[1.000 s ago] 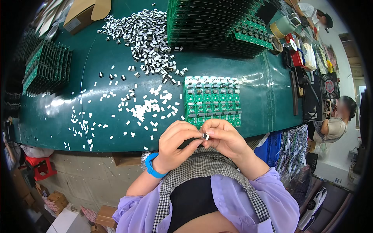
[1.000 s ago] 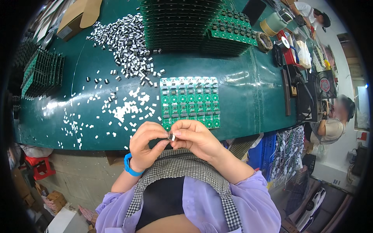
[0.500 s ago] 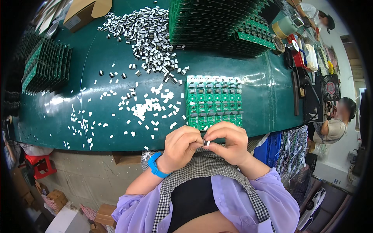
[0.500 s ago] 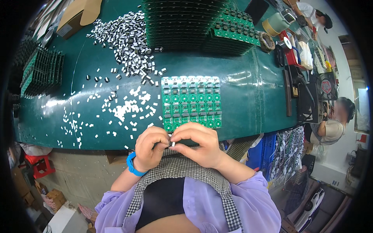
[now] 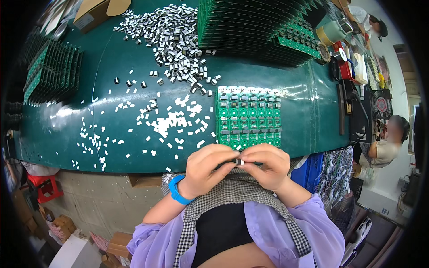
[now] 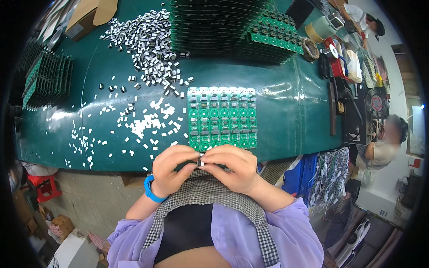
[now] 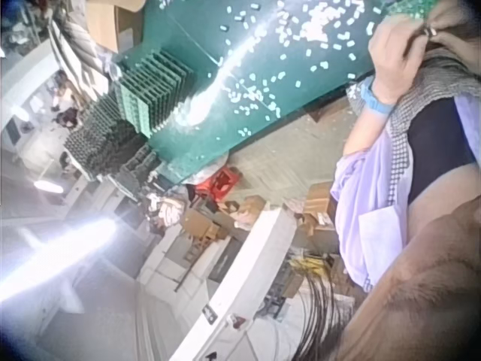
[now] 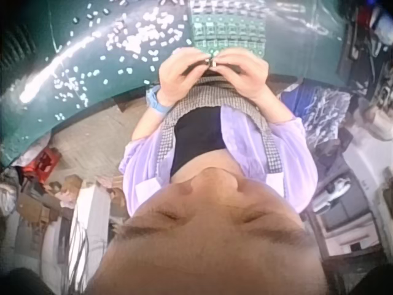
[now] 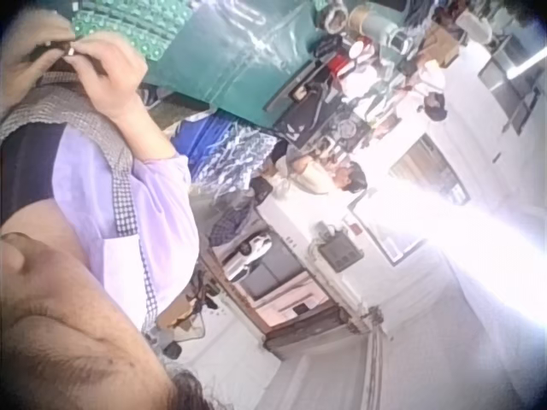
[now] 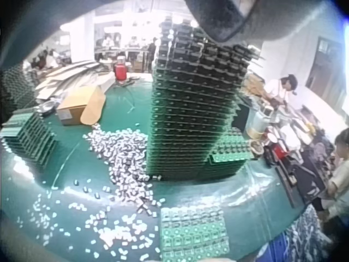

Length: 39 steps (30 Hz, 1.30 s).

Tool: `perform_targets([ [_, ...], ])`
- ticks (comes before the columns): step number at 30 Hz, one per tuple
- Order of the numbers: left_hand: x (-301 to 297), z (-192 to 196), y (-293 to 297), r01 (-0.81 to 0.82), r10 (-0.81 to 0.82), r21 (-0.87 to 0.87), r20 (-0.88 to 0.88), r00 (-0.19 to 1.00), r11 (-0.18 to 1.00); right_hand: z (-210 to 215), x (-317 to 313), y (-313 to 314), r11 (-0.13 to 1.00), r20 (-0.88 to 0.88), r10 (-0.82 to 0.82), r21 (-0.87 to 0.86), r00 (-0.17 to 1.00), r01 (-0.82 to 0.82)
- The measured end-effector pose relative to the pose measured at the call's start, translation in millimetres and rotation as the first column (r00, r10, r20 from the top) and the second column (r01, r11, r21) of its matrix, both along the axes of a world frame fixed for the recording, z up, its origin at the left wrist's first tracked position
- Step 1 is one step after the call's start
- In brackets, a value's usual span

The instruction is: The person attaches small components onto a circuit board panel by hand, stacks the completed board onto a pile, and resumes placing components onto a new board panel.

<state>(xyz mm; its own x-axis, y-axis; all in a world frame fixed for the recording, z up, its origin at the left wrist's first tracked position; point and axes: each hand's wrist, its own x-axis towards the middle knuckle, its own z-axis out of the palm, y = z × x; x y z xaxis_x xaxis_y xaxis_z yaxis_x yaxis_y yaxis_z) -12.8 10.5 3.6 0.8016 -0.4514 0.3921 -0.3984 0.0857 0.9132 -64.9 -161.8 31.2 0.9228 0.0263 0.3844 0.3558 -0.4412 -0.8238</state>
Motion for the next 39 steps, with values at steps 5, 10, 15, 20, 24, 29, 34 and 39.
perform_targets([
  [5, -0.9, -5.6, -3.6, -0.113, 0.108, 0.015, 0.186, 0.977, 0.994, -0.1, 0.4, 0.6, 0.998, -0.004, -0.029, -0.051, 1.0, 0.028],
  [10, 0.6, -5.2, -2.1, -0.114, 0.109, 0.026, 0.149, 0.983, 0.993, -0.9, 0.7, 5.0, 0.994, -0.071, -0.109, -0.011, 0.991, 0.109],
  [15, 32.4, -1.3, 21.5, -0.358, 0.242, 0.334, 0.342, 0.908, 0.872, -6.2, 10.2, -4.2, 0.969, -0.139, -0.229, 0.063, 0.963, 0.239],
  [20, 80.5, -10.1, 52.7, -0.625, 0.394, 0.618, 0.485, 0.781, 0.477, -8.5, 17.5, -4.3, 0.941, -0.031, -0.092, -0.329, 0.995, 0.076],
  [24, 79.5, -19.1, 57.7, -0.575, 0.394, 0.641, 0.42, 0.817, 0.508, -10.5, 21.8, 1.6, 0.914, -0.011, -0.075, -0.401, 0.997, 0.065],
  [29, 78.2, -16.9, 56.8, -0.603, 0.357, 0.613, 0.487, 0.797, 0.51, -12.1, 25.9, 8.6, 0.863, 0.033, -0.037, -0.502, 0.999, 0.048],
  [34, 74.8, -16.3, 57.0, -0.62, 0.323, 0.582, 0.538, 0.779, 0.527, -10.0, 27.2, 12.0, 0.842, 0.043, -0.034, -0.536, 0.999, 0.052],
  [39, 67.6, -12.9, 58.3, -0.575, 0.321, 0.518, 0.501, 0.804, 0.633, -9.1, 28.2, 10.7, 0.83, 0.056, -0.016, -0.555, 0.998, 0.044],
])
